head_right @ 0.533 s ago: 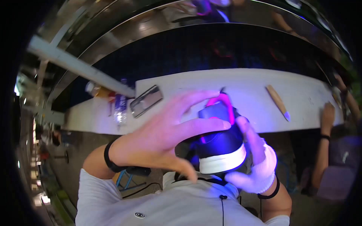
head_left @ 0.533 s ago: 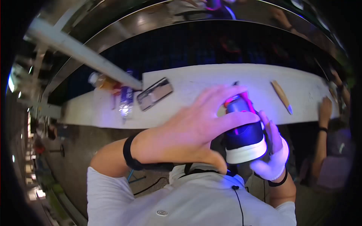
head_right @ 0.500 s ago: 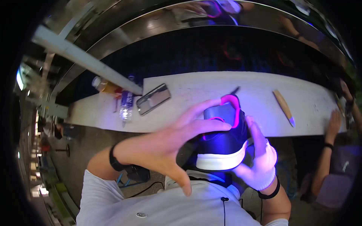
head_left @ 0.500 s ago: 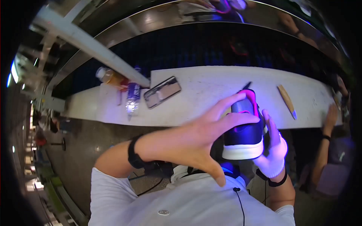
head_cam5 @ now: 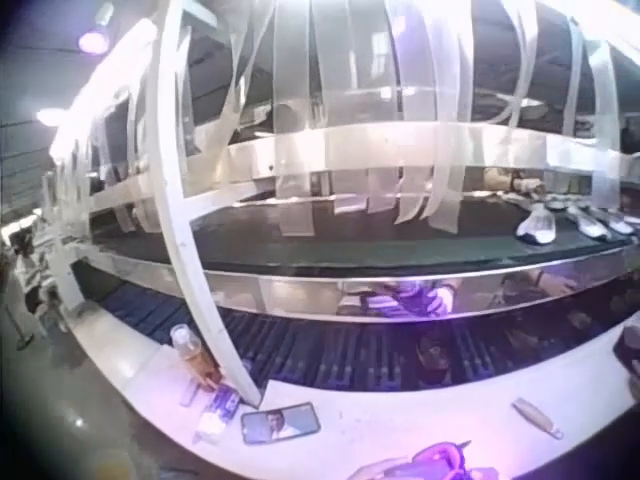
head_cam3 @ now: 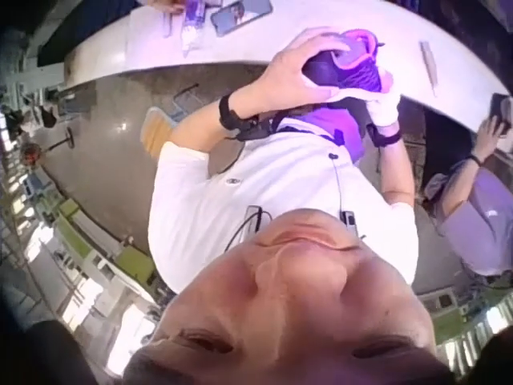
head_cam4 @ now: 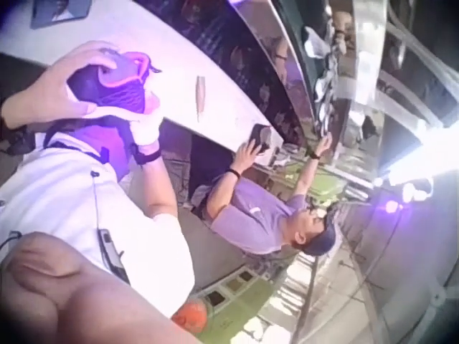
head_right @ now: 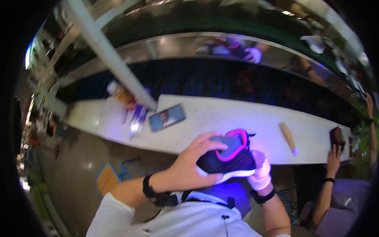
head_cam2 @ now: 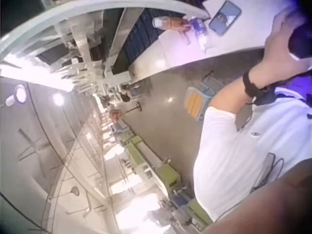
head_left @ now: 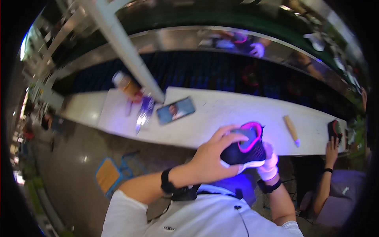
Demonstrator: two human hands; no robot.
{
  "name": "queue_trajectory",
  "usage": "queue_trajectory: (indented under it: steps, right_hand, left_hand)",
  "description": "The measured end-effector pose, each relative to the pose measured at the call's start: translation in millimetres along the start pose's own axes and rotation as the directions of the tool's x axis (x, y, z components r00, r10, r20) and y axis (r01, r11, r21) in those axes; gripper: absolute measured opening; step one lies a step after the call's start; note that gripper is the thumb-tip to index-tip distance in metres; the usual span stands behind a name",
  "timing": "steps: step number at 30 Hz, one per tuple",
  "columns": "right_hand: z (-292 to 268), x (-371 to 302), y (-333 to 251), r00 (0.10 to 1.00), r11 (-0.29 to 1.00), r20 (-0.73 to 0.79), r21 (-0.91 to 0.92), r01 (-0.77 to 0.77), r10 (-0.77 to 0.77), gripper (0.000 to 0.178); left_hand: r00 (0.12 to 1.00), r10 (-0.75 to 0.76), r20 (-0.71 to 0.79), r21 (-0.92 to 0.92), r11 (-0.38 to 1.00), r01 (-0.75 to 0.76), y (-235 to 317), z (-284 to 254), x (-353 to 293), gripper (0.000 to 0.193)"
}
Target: Checking and assembling shoe components on a factory assembly line.
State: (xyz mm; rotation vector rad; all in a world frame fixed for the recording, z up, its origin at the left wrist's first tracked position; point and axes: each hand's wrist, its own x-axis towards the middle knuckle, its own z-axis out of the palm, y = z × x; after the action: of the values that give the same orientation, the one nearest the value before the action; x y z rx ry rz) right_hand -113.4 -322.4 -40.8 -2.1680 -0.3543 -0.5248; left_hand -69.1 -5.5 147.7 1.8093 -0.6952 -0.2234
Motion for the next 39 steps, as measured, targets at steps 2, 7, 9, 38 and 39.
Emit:
queue_trajectory:
  steps: [2, 7, 9, 38, 39]
  right_hand:
    - [-11.9, -3.3, -7.5, 0.881, 0.811, -0.145, 0.479, -0.335, 0.45, 0.054]
    - [-138.6, 97.2, -73.0, 0.861, 0.969, -0.482, 0.242, -0.045, 0.16, 0.038]
    - [-198.4, 178.0, -105.1, 0.769, 0.924, -0.53, -0.319, 0.209, -0.357, 0.043]
    - [-268.8, 479.3, 78.3, 0.967, 0.604, -0.205, -0.755, -0.255, 0.153, 0.049]
    - [-267.7, 476.9, 77.4, 0.956, 0.611, -0.25, -0.737, -0.289, 0.15, 0.049]
  left_hand:
    - [0.977, 0.171, 0.128, -0.236, 0.962, -0.137, 10.7, -4.5, 10.2, 0.104]
    - [0.94, 0.331, -0.088, -0.542, 0.776, -0.324, 3.1, 14.0, 22.7, 0.108]
    - [0.975, 0.223, 0.016, -0.57, 0.803, -0.174, -9.7, 26.2, 9.4, 0.101]
    - [0.888, -0.187, -0.419, 0.096, 0.964, 0.248, -159.5, 38.7, 227.5, 0.083]
    - [0.818, -0.298, -0.492, -0.063, 0.949, 0.308, -166.8, 39.5, 267.5, 0.085]
